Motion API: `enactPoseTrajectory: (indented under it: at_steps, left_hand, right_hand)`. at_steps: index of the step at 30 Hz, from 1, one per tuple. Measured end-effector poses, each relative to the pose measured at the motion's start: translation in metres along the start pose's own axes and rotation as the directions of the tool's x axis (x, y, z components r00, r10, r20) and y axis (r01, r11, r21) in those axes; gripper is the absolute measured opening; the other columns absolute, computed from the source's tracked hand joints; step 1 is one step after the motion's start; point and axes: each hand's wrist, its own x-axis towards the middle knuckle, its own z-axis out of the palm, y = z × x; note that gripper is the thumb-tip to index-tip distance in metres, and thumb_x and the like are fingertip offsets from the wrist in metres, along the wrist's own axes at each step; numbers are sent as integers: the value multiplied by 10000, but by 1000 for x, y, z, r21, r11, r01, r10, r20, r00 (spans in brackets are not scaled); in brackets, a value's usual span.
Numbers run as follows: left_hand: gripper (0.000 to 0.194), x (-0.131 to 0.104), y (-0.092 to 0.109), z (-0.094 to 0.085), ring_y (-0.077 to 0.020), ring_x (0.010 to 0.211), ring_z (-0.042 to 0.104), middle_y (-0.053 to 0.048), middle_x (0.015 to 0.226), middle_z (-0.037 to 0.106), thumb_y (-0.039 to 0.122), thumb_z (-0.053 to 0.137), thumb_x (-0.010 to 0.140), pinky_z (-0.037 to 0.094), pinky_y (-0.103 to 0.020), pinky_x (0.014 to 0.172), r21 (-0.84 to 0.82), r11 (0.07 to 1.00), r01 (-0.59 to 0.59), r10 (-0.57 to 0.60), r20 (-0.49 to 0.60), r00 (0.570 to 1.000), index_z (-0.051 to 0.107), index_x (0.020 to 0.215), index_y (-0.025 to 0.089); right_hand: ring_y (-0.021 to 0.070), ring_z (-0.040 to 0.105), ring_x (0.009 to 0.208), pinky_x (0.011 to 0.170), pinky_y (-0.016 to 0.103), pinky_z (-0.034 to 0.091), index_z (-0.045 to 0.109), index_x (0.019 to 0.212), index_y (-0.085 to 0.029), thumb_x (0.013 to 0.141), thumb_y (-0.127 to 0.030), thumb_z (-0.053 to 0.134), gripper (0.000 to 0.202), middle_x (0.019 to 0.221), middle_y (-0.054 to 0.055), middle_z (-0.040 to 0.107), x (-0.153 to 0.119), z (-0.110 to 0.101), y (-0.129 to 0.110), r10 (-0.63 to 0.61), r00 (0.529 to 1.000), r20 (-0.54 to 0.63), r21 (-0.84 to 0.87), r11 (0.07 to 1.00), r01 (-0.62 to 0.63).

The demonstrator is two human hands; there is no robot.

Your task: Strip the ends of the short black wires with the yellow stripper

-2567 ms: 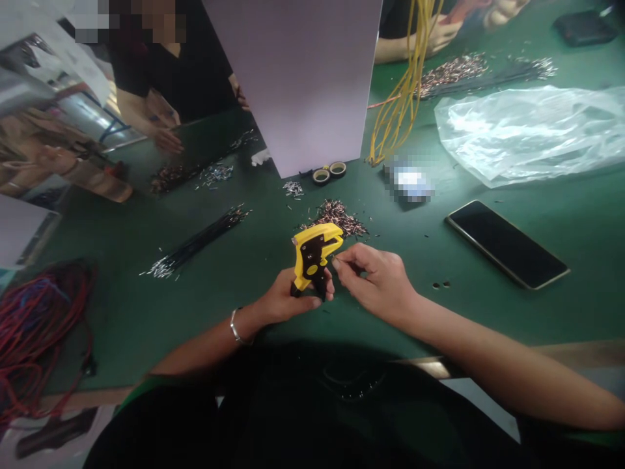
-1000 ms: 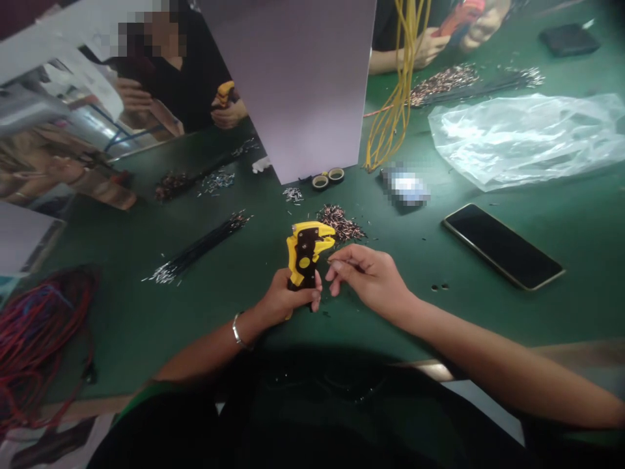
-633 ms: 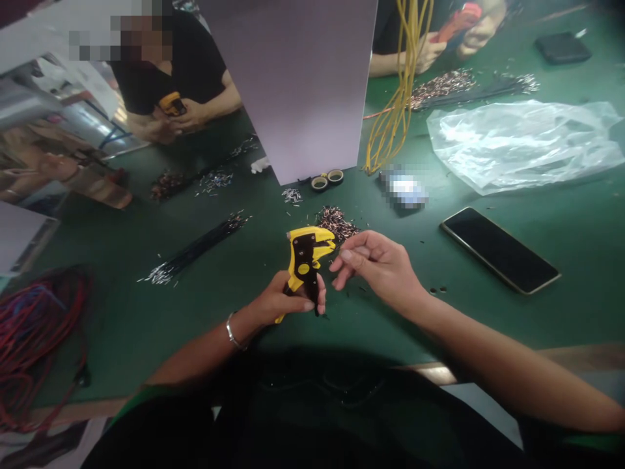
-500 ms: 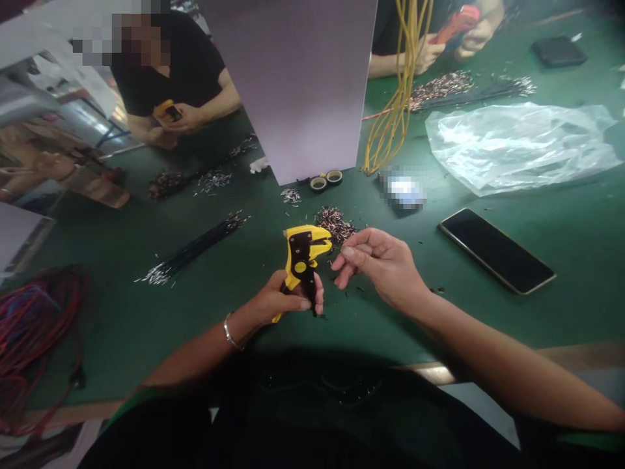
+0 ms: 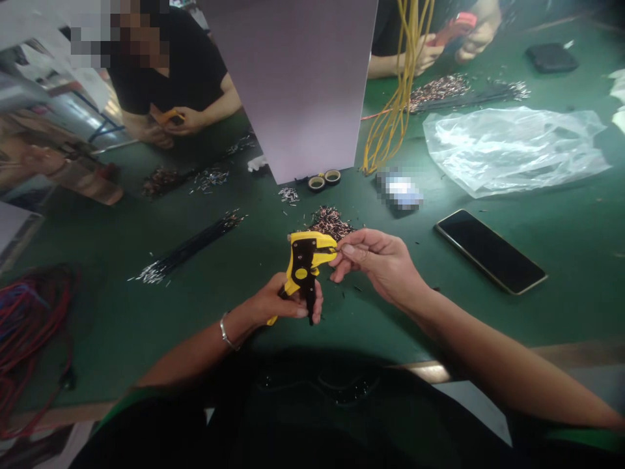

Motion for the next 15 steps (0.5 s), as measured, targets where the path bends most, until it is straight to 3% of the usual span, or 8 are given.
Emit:
enactPoseTrajectory:
  at_steps: [15]
  left_hand:
    - [366,-1,0,-2,-220,783,695,-92,894,702,215,837,719,564,-397,771,-4,1000,4,-4,-2,1000,684,1039,126]
  right_hand:
    - [157,700,495,521,304,564,656,808,-166,797,-384,801,262,702,50,768,0,3,0,13,1000,-25,-46,999,-14]
